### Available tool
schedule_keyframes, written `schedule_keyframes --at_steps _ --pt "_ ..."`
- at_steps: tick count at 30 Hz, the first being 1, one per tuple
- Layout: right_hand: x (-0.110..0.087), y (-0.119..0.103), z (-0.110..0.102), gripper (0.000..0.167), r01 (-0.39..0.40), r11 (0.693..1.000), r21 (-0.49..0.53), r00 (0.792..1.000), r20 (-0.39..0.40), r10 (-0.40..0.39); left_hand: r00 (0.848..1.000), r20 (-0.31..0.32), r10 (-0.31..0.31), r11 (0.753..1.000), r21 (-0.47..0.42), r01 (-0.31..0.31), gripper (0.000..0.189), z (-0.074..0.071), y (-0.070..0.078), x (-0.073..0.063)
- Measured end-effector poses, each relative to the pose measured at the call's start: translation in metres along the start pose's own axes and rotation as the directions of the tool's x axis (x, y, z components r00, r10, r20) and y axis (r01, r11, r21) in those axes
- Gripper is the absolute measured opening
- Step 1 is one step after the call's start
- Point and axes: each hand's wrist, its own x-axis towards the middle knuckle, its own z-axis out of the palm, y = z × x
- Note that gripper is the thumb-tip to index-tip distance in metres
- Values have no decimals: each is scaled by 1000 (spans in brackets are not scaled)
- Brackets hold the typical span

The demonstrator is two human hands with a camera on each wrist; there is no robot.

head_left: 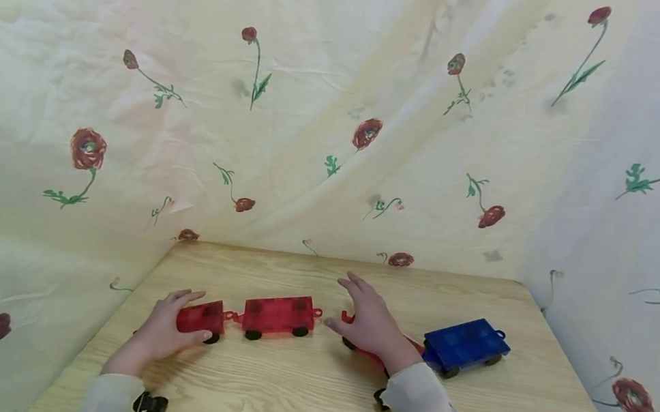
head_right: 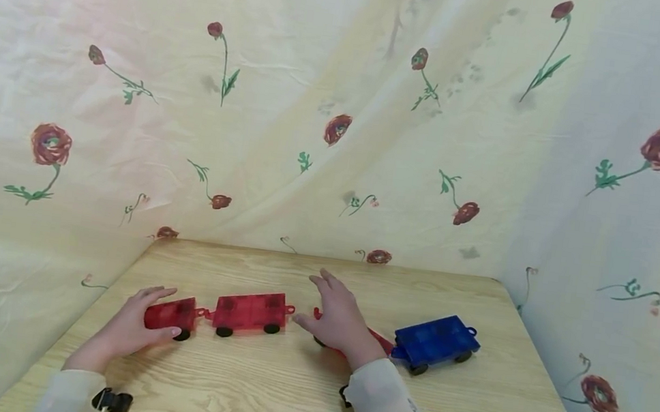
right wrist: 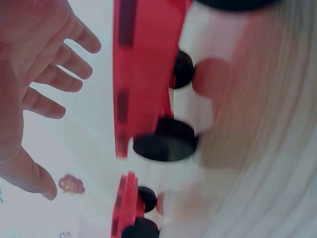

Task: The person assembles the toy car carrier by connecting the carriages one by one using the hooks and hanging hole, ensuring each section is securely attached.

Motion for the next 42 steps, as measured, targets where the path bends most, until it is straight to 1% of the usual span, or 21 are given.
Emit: schedule_keyframes --at_steps 3,8,11,15,18,22,24,27,33,37,42 --pt "4 -5 9 85 5 1000 20 1000 17 -6 1000 5 -11 1000 -1 11 92 2 1 0" --pt "10 -10 21 82 24 999 43 999 46 -26 1000 -5 -13 1000 9 13 89 3 5 -2" --pt "13 -16 26 81 38 998 54 996 73 -42 1000 -7 -17 1000 -1 17 87 4 9 -2" --pt "16 -24 33 79 52 997 63 993 103 -58 1000 -13 -9 1000 -8 9 83 6 9 -3" --pt "15 -30 40 73 78 996 43 988 132 -83 1000 -19 -3 1000 3 3 79 8 8 -4" --pt "13 -36 47 67 138 990 -29 978 163 -131 1000 -29 -2 1000 29 3 75 9 8 -6" --pt "12 -37 49 65 154 986 -64 975 172 -141 999 -36 1 999 44 1 74 9 8 -7" --pt "11 -39 50 62 154 985 -80 973 183 -138 999 -45 1 997 74 2 74 10 8 -7" --pt "9 -41 48 58 143 987 -79 971 203 -125 998 -56 -15 991 133 22 70 11 9 -9" --pt "9 -40 49 54 137 987 -78 974 195 -120 997 -79 -16 987 161 29 68 13 9 -9" --pt "10 -38 49 44 117 992 -41 978 179 -107 993 -116 -13 985 172 33 67 15 8 -9"
